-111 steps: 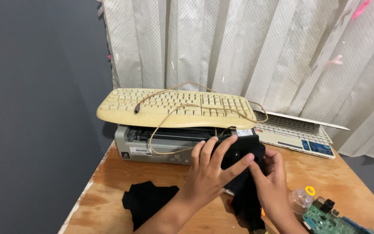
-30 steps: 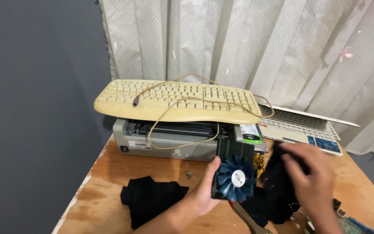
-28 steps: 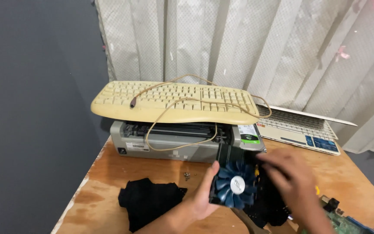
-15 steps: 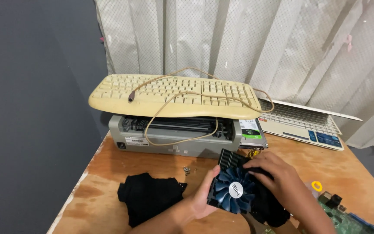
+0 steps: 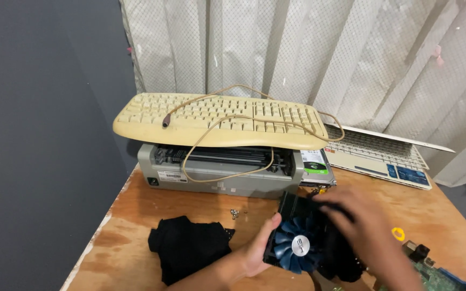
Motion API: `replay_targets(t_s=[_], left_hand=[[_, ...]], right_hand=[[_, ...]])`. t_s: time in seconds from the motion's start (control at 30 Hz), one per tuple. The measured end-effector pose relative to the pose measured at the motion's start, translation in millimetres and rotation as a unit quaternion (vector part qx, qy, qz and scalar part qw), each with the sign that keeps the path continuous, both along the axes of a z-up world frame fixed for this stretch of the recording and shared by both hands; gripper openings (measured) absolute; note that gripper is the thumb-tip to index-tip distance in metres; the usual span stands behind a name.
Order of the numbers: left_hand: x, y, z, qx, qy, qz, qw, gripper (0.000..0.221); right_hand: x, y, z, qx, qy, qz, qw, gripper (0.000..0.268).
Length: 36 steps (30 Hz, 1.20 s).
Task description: Cleaning a computer fan with a brush and unscrewing a keyboard on a workbench.
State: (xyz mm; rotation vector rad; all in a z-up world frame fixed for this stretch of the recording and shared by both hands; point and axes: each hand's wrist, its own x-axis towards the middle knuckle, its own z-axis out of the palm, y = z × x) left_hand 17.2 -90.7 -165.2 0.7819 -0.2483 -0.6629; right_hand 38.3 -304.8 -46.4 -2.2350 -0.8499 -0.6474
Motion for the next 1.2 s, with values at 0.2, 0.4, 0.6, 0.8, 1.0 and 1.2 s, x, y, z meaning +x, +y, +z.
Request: replay_targets(t_s=[0.2, 0.4, 0.6, 0.8, 1.0, 1.2], left_hand=[[0.5, -1.3, -12.3, -0.025, -0.006, 0.007, 1.0, 0.079], [2.7, -6.2, -7.3, 0.009, 0.001, 0.024, 1.0, 0.081], [-9.7, 0.6, 32.6, 0.012, -0.019, 0.069, 0.997, 0.096], [-8.4, 0.8, 32.1, -0.005, 0.004, 0.093, 0.996, 0.091], [-7.0, -1.5, 35.0, -0.014, 0.016, 0.124, 0.992, 0.089], [-8.4, -2.9, 29.7, -0.029, 0.018, 0.122, 0.992, 0.085]], right_hand=[[1.3, 7.8, -1.8, -0.053, 0.06, 0.104, 0.991, 0.023], [11.3, 5.6, -20.8, -0.058, 0.032, 0.091, 0.994, 0.021], [0.1, -1.4, 7.6, -0.017, -0.005, -0.061, 0.998, 0.031], [5.6, 3.3, -1.4, -0.063, 0.146, 0.171, 0.972, 0.022], [-6.2, 4.2, 8.5, -0.056, 0.103, -0.016, 0.993, 0.026], [11.9, -6.3, -19.3, -0.083, 0.11, 0.033, 0.99, 0.027]])
